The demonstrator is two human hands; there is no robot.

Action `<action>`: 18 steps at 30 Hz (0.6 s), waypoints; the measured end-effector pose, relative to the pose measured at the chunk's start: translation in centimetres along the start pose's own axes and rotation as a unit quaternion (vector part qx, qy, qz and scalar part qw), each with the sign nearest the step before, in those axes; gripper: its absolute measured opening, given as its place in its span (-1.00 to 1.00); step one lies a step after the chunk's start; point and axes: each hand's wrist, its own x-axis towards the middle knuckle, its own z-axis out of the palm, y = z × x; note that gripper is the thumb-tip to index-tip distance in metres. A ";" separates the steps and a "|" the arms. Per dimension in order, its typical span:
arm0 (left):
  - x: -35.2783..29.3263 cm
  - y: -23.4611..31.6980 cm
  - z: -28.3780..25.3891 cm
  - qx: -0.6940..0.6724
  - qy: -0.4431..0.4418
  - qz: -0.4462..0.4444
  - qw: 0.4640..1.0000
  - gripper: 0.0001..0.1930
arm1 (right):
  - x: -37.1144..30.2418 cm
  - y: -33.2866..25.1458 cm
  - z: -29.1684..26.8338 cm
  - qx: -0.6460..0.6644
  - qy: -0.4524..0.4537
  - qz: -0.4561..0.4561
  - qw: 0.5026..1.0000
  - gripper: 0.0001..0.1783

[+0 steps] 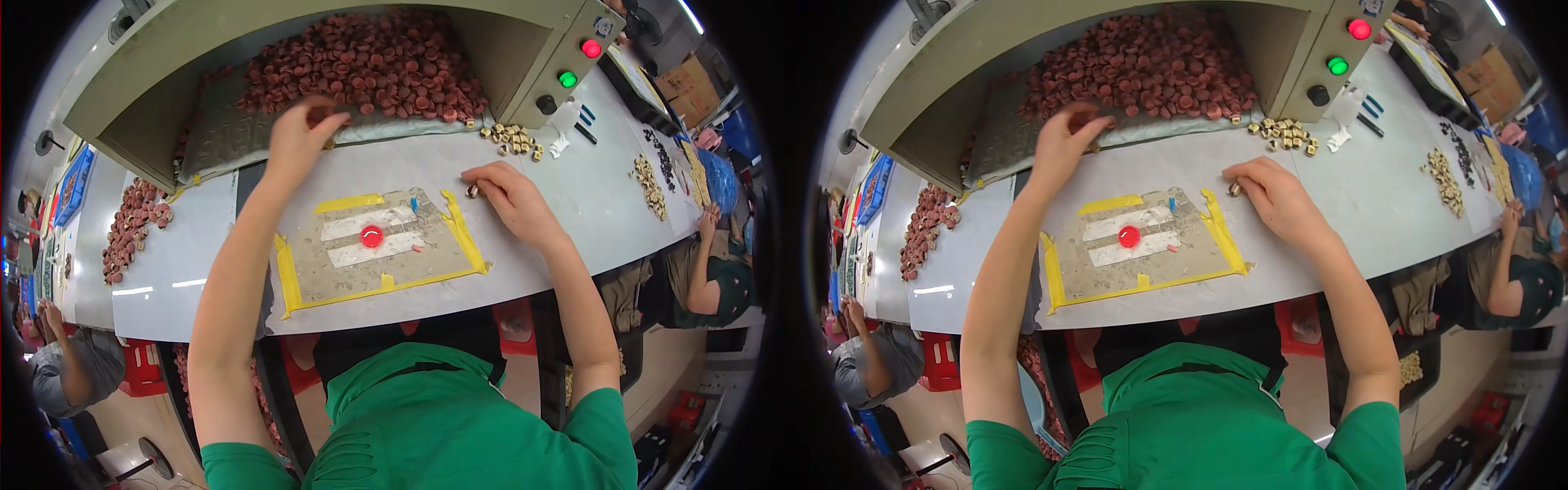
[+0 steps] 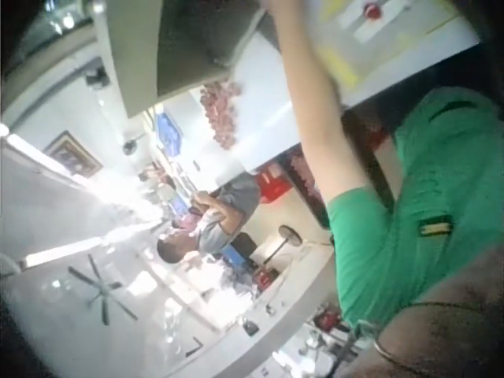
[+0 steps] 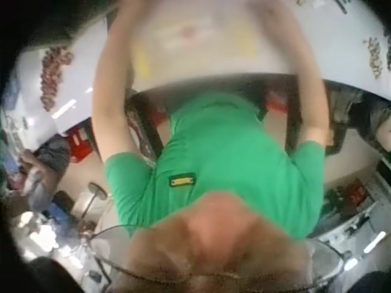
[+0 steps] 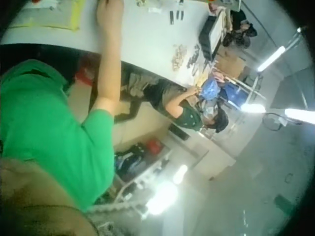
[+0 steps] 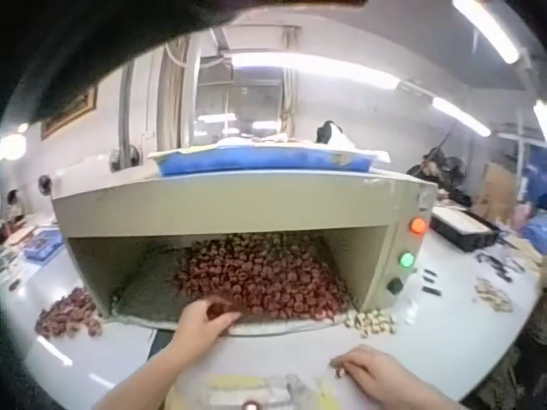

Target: Applying glue to small toy components and attaching them to a central part on a workspace template.

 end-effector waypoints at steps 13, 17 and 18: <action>-15.1 5.5 -3.5 -0.355 0.011 -0.208 0.911 -0.72 | -0.9 -1.8 1.0 -0.061 0.018 0.032 0.997 -0.83; -18.5 6.2 -1.6 -0.555 0.038 -0.226 0.800 -0.70 | -0.9 -2.1 1.3 -0.027 0.015 0.093 0.995 -0.81; -19.1 5.8 -1.1 -0.591 0.036 -0.200 0.781 -0.70 | -1.1 -1.9 1.5 -0.032 0.011 0.093 0.995 -0.81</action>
